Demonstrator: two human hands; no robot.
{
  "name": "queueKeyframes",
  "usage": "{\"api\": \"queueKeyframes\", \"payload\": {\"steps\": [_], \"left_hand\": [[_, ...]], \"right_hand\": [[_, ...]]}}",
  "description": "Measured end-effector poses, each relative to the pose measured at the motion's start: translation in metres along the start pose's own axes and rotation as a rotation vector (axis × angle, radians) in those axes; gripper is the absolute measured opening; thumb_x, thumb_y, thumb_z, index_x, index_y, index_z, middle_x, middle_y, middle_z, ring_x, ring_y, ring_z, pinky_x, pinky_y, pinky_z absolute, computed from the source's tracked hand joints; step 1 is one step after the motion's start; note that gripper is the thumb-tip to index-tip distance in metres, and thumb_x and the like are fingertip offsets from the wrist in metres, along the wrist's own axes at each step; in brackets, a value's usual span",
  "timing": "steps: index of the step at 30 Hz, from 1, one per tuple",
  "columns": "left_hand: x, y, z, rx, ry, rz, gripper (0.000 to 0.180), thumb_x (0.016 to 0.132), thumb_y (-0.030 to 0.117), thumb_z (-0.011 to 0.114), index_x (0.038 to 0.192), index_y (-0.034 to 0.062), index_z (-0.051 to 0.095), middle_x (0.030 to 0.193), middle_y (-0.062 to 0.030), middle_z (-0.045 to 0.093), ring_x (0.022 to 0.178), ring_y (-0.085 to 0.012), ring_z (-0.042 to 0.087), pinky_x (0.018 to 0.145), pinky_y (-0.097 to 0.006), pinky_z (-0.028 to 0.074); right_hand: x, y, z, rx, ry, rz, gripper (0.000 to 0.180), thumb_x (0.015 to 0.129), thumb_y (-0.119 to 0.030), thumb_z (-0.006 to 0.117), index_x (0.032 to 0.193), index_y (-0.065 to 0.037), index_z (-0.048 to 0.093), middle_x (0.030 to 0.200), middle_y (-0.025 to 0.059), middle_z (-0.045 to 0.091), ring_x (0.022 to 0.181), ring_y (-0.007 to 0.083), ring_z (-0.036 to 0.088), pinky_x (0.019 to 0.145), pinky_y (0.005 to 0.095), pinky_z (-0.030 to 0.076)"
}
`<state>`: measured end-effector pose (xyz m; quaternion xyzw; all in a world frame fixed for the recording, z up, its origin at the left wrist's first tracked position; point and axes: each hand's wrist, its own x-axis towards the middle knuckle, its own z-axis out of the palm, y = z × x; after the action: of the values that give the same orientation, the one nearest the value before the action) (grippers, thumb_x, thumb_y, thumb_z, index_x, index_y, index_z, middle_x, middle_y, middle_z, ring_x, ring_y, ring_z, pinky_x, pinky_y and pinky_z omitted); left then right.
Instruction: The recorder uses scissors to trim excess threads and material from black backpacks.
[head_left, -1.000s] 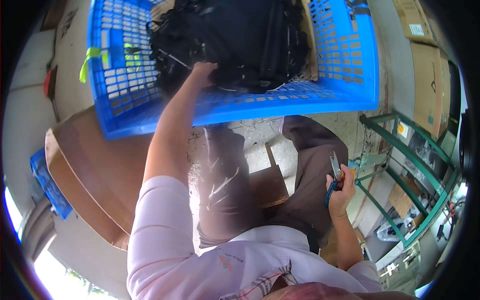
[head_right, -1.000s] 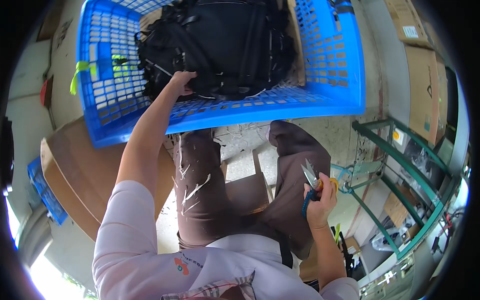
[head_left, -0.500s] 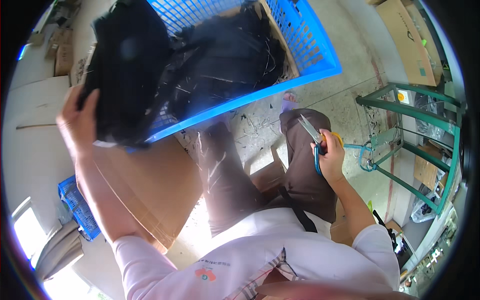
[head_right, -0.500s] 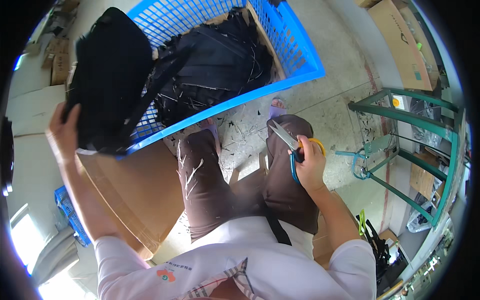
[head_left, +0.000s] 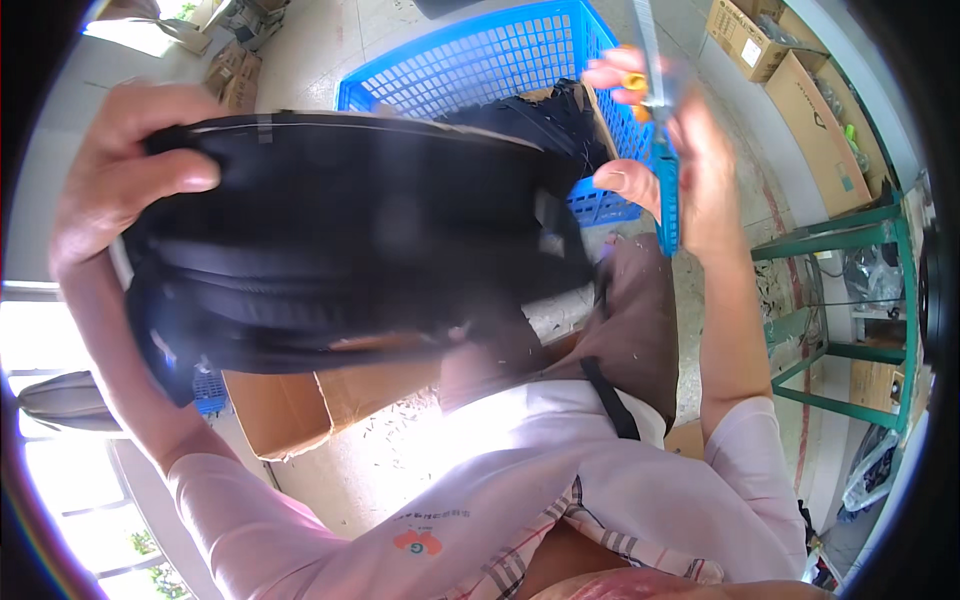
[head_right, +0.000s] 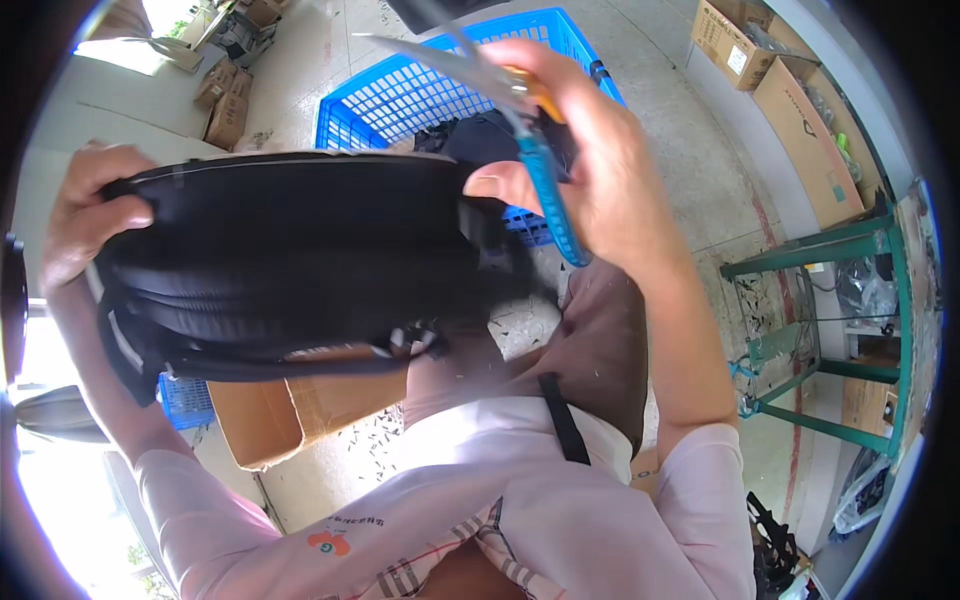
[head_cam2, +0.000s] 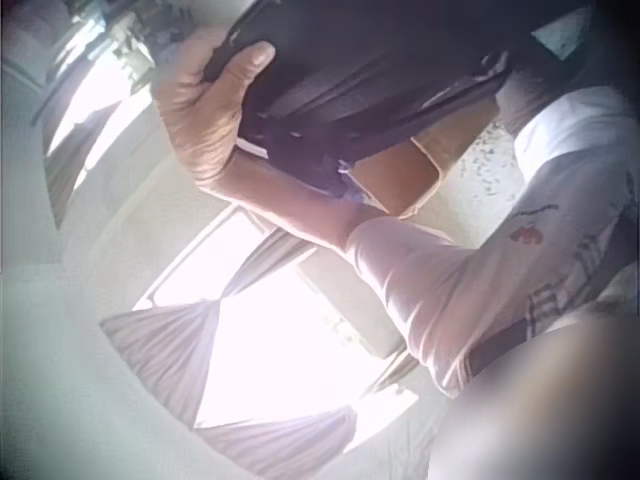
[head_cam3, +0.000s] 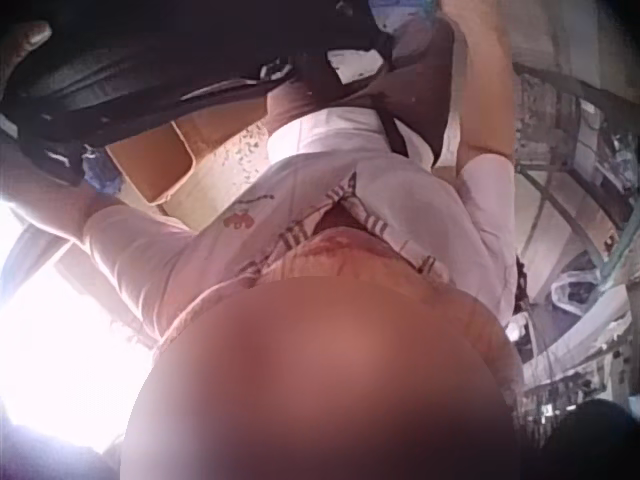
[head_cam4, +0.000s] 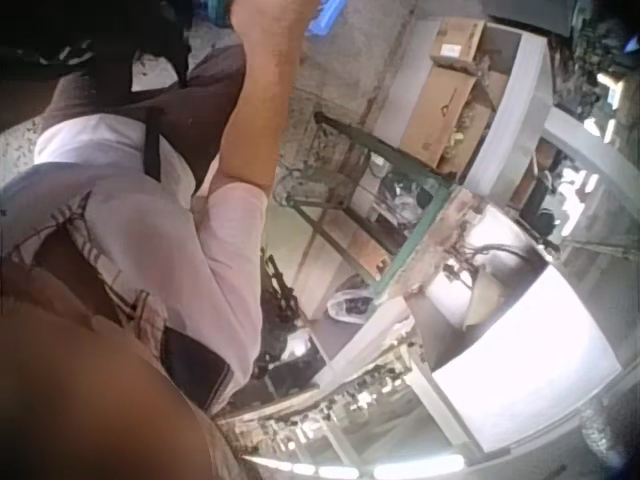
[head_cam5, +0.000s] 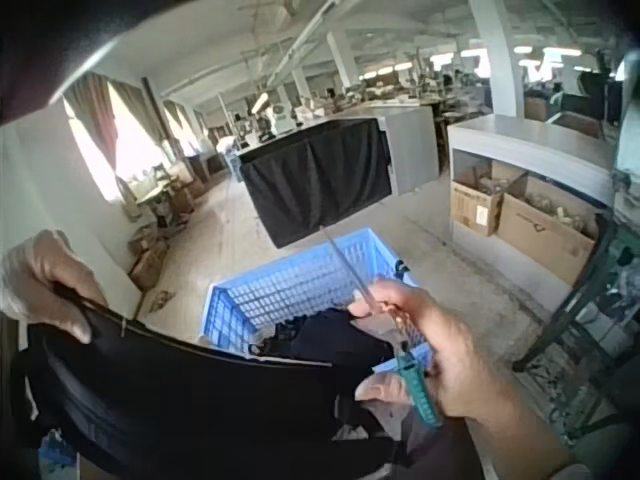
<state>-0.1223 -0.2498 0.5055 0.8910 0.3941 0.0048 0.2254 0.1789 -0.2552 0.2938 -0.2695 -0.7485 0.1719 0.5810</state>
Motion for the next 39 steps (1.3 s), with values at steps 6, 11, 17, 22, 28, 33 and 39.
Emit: {"api": "queueKeyframes", "payload": {"steps": [6, 11, 17, 22, 28, 33, 39], "left_hand": [[0.025, -0.039, 0.074, -0.197, -0.001, -0.144, 0.018, 0.072, 0.009, 0.065, 0.084, -0.0044, 0.061, 0.07, -0.0011, 0.058, 0.066, -0.0062, 0.051, 0.063, -0.021, 0.043], [0.028, -0.086, 0.137, -0.319, 0.341, -0.301, 0.023, 0.077, 0.014, 0.064, 0.091, -0.0027, 0.06, 0.075, 0.0013, 0.058, 0.07, -0.0056, 0.05, 0.067, -0.02, 0.042], [0.012, -0.111, 0.164, -0.629, 0.667, -0.249, 0.018, 0.078, 0.012, 0.063, 0.09, -0.0006, 0.062, 0.075, 0.0029, 0.058, 0.068, -0.0054, 0.05, 0.067, -0.019, 0.039], [-0.014, -0.127, 0.168, -0.662, 0.738, -0.147, 0.02, 0.079, 0.011, 0.062, 0.096, 0.0011, 0.061, 0.087, 0.0, 0.06, 0.08, -0.0074, 0.052, 0.079, -0.02, 0.039], [-0.027, -0.144, 0.171, -0.729, 0.804, -0.07, 0.019, 0.078, 0.012, 0.064, 0.094, 0.0025, 0.061, 0.086, 0.0011, 0.06, 0.082, -0.0082, 0.052, 0.081, -0.021, 0.038], [-0.02, -0.137, 0.171, -0.725, 0.803, -0.02, 0.019, 0.077, 0.011, 0.065, 0.093, 0.003, 0.062, 0.086, 0.0016, 0.06, 0.081, -0.008, 0.051, 0.08, -0.021, 0.038], [-0.02, -0.117, 0.174, -0.78, 0.853, -0.056, 0.014, 0.074, 0.009, 0.069, 0.085, 0.003, 0.063, 0.075, 0.0038, 0.059, 0.07, -0.0045, 0.049, 0.07, -0.018, 0.037]], "right_hand": [[-0.05, -0.005, 0.034, 0.583, -0.3, 0.719, 0.047, 0.067, -0.004, 0.074, 0.109, -0.003, 0.052, 0.09, 0.003, 0.057, 0.083, 0.0095, 0.054, 0.076, 0.0238, 0.045], [-0.074, -0.002, 0.043, 0.39, -0.11, 0.798, 0.034, 0.069, -0.006, 0.071, 0.099, 0.0, 0.056, 0.074, -0.0004, 0.054, 0.073, 0.0066, 0.049, 0.067, 0.0202, 0.041], [-0.072, -0.015, 0.019, 0.302, -0.247, 0.573, 0.041, 0.07, -0.003, 0.072, 0.106, 0.0, 0.053, 0.083, 0.0031, 0.054, 0.075, 0.0073, 0.052, 0.072, 0.023, 0.045], [-0.085, -0.006, -0.042, 0.401, -0.166, 0.86, 0.049, 0.072, -0.015, 0.07, 0.114, 0.0, 0.05, 0.077, 0.0058, 0.052, 0.073, 0.0107, 0.057, 0.068, 0.0255, 0.048], [-0.1, -0.016, -0.06, -0.113, -0.439, 0.694, 0.074, 0.062, -0.041, 0.075, 0.115, 0.001, 0.047, 0.085, 0.0067, 0.053, 0.076, 0.0137, 0.053, 0.07, 0.0264, 0.046], [-0.082, -0.014, -0.059, -0.191, -0.448, 0.441, 0.075, 0.056, -0.041, 0.078, 0.11, 0.002, 0.05, 0.081, 0.0069, 0.053, 0.071, 0.0162, 0.051, 0.066, 0.0281, 0.046], [-0.049, -0.024, -0.04, -0.219, -0.604, 0.362, 0.073, 0.055, -0.041, 0.078, 0.107, 0.002, 0.051, 0.087, 0.0104, 0.059, 0.074, 0.0189, 0.057, 0.067, 0.0303, 0.049]]}}
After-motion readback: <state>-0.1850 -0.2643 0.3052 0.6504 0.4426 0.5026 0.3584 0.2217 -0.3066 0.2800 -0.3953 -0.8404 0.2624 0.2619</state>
